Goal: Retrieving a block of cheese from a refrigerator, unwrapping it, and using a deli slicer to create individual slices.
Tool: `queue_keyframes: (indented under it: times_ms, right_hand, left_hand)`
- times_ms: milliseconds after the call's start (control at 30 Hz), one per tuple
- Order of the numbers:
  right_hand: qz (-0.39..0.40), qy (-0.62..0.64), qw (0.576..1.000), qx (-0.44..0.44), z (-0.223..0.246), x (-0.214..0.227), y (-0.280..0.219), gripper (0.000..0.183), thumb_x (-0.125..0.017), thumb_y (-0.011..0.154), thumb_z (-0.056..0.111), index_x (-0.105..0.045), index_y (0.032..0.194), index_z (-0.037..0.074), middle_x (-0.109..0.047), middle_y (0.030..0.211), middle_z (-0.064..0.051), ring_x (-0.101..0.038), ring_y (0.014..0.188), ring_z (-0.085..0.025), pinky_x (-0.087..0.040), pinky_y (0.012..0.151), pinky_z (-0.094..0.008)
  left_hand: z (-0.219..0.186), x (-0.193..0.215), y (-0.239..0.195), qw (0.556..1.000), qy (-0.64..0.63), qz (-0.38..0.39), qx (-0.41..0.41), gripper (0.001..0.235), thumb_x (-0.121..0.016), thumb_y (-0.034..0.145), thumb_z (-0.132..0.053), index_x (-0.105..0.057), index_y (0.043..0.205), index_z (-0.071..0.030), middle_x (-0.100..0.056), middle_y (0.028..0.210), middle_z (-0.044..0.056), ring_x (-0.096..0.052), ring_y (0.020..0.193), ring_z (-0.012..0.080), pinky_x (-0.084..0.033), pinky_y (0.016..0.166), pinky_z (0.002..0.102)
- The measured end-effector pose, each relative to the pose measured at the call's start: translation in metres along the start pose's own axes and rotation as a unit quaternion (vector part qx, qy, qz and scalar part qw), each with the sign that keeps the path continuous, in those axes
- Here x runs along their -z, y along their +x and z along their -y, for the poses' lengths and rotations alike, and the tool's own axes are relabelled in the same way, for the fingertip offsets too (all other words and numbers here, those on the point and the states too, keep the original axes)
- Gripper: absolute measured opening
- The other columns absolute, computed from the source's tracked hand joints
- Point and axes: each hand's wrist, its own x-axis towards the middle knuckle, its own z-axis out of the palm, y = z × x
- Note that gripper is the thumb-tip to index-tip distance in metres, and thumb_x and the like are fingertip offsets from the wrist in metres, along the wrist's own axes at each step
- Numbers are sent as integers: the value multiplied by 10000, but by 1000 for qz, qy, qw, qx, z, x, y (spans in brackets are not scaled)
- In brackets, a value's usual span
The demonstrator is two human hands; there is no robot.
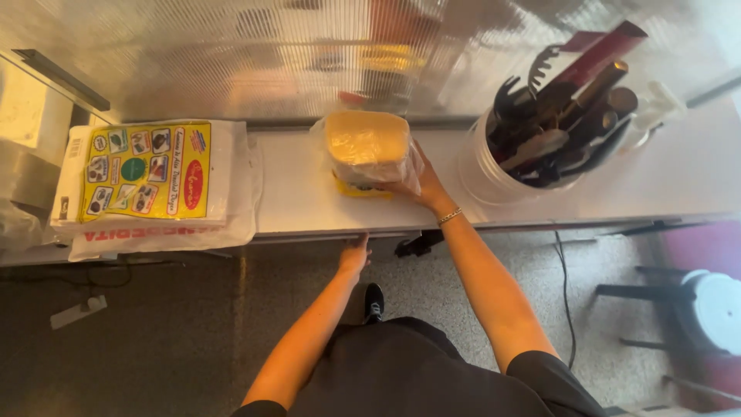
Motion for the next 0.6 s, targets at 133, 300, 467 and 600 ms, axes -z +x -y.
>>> queue_keyframes:
  times_ms: [133, 300, 467, 600]
  right_hand:
    - [-7, 0, 1000, 21, 5, 4, 5, 1159, -1018, 625, 331, -343, 1520, 39, -482, 1450, -222, -480, 1346, -408, -413, 1163, -511]
    - [-35, -14, 997, 65, 18, 3, 8, 1068, -1041, 584, 261, -439, 1432, 18, -548, 1315, -209, -544, 1236, -377, -435, 1115, -506]
    - [-46, -30, 994, 96, 25, 10, 11, 1001, -1058, 553, 207, -512, 1367, 2, -599, 1214, -200, -592, 1153, -353, -452, 1079, -503]
    - [-95, -234, 937, 241, 19, 31, -2, 856, -948, 677, 518, -616, 1313, 51, -568, 1089, -120, -575, 1016, -334, -457, 949, -431]
  left_hand:
    - [-7, -5, -2, 998, -38, -27, 31, 925, -655, 975, -543, -343, 1532, 127, -499, 1517, 283, -631, 1273, 301, -619, 886, 309]
    - [-17, -6, -14, 997, -65, -30, 25, 1017, -682, 975, -542, -222, 1550, 160, -417, 1535, 359, -559, 1342, 334, -584, 992, 386]
    - [-5, 12, -3, 999, -42, -5, 33, 1070, -704, 944, -585, -224, 1565, 143, -412, 1543, 343, -636, 1227, 302, -604, 890, 320]
    - [14, 37, -4, 999, -41, 6, 30, 1051, -774, 909, -572, -306, 1555, 113, -473, 1494, 302, -750, 928, 203, -640, 685, 235]
